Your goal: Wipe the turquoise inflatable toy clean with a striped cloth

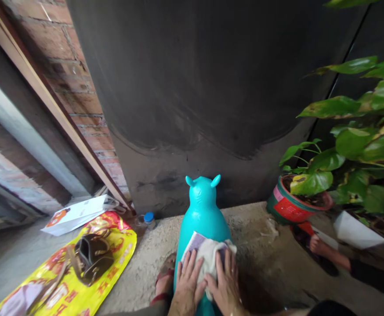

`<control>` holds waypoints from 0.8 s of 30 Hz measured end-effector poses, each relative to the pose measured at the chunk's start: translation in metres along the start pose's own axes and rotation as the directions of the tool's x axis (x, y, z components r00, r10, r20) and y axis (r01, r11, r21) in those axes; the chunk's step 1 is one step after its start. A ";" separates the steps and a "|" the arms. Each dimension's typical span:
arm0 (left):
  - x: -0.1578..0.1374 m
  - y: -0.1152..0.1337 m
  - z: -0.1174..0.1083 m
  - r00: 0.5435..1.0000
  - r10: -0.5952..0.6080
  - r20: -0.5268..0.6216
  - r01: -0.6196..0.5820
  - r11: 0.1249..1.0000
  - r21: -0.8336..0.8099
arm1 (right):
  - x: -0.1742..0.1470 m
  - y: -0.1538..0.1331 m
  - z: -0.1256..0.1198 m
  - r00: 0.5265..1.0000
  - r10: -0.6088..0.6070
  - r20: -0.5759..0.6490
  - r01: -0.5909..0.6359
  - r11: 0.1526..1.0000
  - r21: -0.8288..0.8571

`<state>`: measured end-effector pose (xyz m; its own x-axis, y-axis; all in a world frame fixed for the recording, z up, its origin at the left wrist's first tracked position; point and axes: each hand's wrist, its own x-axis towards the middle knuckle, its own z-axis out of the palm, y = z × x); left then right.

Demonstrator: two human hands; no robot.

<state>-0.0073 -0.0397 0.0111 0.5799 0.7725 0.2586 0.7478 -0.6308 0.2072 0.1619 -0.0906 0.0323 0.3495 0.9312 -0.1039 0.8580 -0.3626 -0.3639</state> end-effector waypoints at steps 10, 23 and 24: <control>0.013 0.000 -0.001 0.886 -0.454 0.092 0.462 0.856 -0.232 | 0.095 -0.087 -0.064 0.973 -0.228 0.032 0.227 0.973 0.033; -0.076 0.049 0.043 0.942 -0.336 -0.021 0.335 0.942 -0.033 | 0.037 -0.028 -0.108 0.674 -0.632 0.383 0.604 0.770 0.208; -0.078 0.050 0.039 0.943 -0.332 -0.015 0.331 0.943 -0.034 | 0.038 -0.036 -0.108 0.659 -0.639 0.397 0.608 0.763 0.220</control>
<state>-0.0030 -0.1289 -0.0356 0.2942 0.9368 0.1894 0.8861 -0.3416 0.3132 0.1846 -0.0466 0.1414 -0.4674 0.8604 -0.2033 0.7842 0.2973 -0.5446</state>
